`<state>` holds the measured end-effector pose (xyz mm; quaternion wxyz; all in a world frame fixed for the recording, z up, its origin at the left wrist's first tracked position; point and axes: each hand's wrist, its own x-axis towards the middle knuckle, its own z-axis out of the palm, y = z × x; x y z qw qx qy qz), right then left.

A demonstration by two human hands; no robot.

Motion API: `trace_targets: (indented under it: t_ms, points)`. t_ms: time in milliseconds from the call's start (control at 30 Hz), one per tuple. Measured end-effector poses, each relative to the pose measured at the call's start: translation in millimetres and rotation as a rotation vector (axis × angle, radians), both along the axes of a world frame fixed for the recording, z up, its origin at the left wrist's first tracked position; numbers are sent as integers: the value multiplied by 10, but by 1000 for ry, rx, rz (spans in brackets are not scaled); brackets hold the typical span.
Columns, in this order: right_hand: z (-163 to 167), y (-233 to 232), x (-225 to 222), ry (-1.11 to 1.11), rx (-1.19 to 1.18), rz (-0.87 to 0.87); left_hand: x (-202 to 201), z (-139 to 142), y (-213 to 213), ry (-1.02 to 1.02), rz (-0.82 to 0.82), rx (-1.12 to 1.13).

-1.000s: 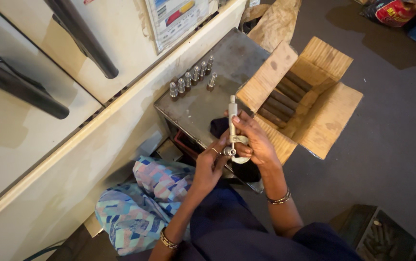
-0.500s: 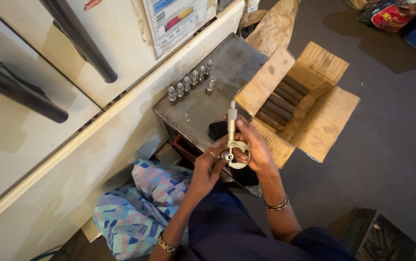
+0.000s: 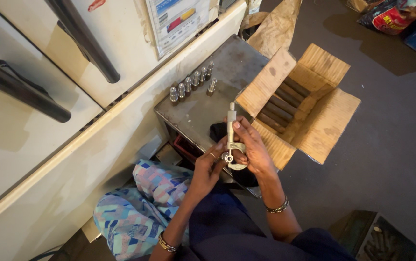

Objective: The person sits on the floor and uses a micrometer to measure small cylindrical metal parts. They pick up each part, measure it, and place it back on the metal tray. The person also retrieves additional metal rods from a cardboard box and places them on the tray.

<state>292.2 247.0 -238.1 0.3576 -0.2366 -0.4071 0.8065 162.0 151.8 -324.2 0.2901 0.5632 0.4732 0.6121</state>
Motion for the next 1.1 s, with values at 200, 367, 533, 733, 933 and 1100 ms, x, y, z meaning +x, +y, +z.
trace_targets:
  t_ms: [200,367,533,733,933,1100]
  points:
    - [3,-10,-16,-50,5,-20,0,-44,-1,-76,-30,-38]
    - [14,-23,-26,-65,7,-32,0,-79,0,-82,-37,-27]
    - [-7,-26,-48,-38,26,-33,0,-112,4,-15,11,-36]
    - [-10,-32,-63,-83,25,-54,1,-150,11,-67,-13,-65]
    - [10,-39,-73,-110,30,-52,1,-186,23,33,47,-21]
    - [8,-37,-85,-121,28,-58,0,-216,33,0,27,-77]
